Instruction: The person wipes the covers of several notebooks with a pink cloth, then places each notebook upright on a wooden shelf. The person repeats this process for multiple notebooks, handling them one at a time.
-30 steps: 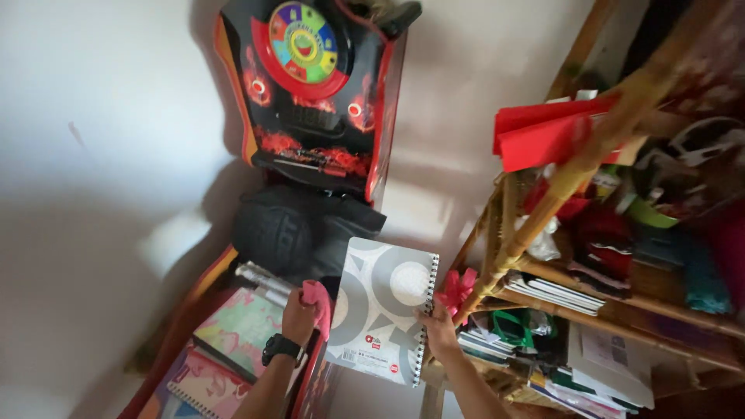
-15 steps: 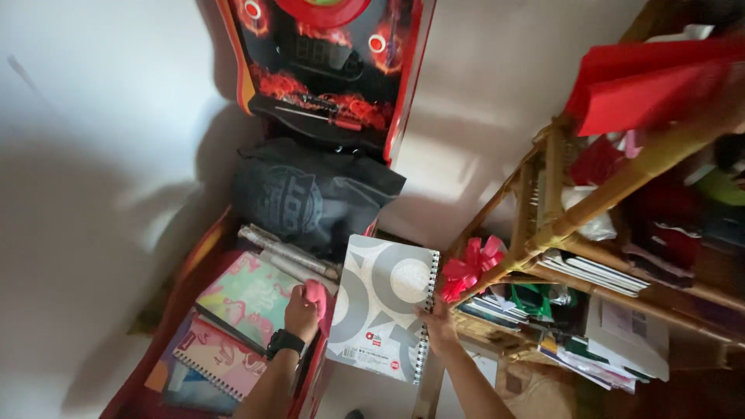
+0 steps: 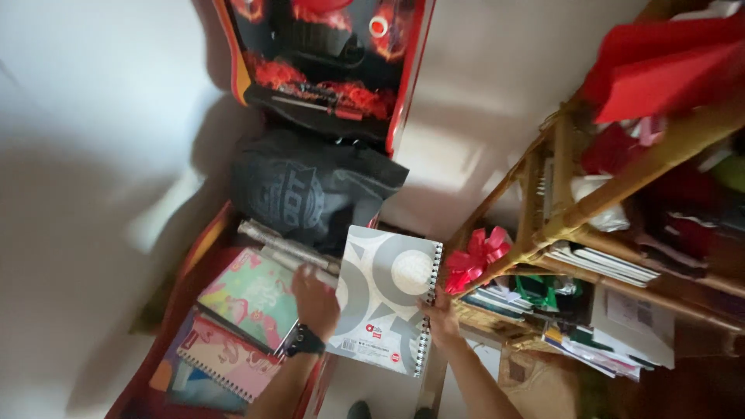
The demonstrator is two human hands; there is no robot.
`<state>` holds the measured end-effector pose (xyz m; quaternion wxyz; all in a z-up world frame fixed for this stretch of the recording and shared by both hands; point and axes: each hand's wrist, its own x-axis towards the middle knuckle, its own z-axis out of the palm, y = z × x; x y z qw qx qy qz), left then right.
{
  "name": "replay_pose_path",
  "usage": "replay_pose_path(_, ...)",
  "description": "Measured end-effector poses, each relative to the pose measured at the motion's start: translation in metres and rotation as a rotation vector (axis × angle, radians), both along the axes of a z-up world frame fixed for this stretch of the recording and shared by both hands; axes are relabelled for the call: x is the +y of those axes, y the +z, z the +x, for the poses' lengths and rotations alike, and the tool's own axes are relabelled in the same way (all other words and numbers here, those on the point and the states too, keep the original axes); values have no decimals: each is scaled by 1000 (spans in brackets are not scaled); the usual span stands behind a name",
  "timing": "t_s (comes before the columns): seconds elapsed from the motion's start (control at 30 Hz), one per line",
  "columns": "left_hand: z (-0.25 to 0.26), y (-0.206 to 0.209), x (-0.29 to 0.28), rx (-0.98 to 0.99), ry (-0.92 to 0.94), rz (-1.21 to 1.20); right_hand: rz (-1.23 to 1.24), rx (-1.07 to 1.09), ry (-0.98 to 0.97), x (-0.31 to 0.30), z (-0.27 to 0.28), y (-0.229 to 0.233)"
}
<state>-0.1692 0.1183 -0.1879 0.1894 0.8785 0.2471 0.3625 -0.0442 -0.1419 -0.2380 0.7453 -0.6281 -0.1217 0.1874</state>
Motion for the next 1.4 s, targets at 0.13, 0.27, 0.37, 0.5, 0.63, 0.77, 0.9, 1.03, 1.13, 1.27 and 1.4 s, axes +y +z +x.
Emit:
replay_pose_path(0.13, 22, 0, -25, -45, -265, -195, 31, 119, -24, 1, 12, 38)
replay_pose_path(0.27, 46, 73, -65, 67, -479, -343, 217, 97, -13, 5, 23, 98)
replay_pose_path(0.37, 62, 108, -91, 101, -554, -525, 90, -61, 6, 9, 30, 126)
replay_pose_path(0.5, 88, 128, -107, -46, -631, -550, -122, -163, 118, 16, 34, 145)
replay_pose_path(0.63, 106, 137, -105, 52, -498, -644, 133, -288, 226, 19, 25, 189)
replay_pose_path(0.77, 121, 121, -84, -288, -624, -494, -7, -312, 208, 2, 47, 192)
replay_pose_path(0.9, 143, 79, -62, -131, -624, -515, -358, -485, -46, -24, 51, 220)
replay_pose_path(1.03, 131, 104, -69, -167, -746, -881, -17, -336, -258, -51, 118, 133)
replay_pose_path(1.13, 134, 100, -70, -124, -746, -890, -233, -220, -289, -69, 90, 174)
replay_pose_path(1.27, 134, 104, -83, -140, -823, -1023, -68, -135, -200, -95, 89, 167)
replay_pose_path(1.4, 142, 91, -100, 34, -741, -1008, -155, -88, -212, -128, 133, 83)
